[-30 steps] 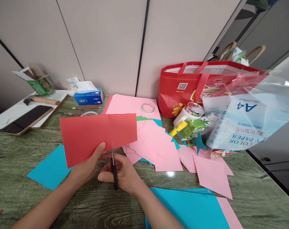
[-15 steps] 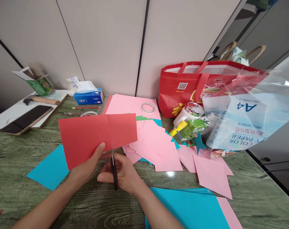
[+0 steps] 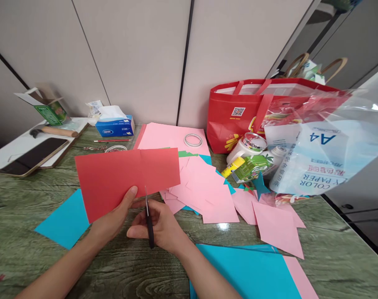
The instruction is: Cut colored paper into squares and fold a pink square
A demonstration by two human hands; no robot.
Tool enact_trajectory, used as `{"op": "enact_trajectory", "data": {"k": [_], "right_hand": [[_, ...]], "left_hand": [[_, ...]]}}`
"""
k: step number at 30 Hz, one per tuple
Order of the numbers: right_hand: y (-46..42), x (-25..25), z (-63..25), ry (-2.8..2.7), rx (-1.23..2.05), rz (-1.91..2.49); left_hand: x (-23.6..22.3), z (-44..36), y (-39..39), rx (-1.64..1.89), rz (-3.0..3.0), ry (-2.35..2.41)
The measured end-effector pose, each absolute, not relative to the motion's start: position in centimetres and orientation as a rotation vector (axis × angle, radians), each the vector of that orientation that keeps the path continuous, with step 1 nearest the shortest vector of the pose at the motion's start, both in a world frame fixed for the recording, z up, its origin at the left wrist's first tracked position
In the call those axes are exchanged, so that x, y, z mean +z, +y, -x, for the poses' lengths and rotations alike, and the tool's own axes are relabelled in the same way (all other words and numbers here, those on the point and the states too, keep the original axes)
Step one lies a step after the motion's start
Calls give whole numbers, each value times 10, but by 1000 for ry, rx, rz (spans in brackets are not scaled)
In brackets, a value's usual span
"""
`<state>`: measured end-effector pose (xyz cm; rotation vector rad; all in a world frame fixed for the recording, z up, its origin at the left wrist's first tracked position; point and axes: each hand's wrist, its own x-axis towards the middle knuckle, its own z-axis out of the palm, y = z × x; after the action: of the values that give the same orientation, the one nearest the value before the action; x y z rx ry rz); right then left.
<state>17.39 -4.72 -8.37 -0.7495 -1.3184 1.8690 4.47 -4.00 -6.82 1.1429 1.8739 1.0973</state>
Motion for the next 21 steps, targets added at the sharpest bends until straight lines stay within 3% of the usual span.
{"op": "enact_trajectory", "data": {"k": [21], "right_hand": [[-47,-84,-173,-1305,1876,738]], "left_hand": [[-65,-44,-41,1078,-1105,1859]]}}
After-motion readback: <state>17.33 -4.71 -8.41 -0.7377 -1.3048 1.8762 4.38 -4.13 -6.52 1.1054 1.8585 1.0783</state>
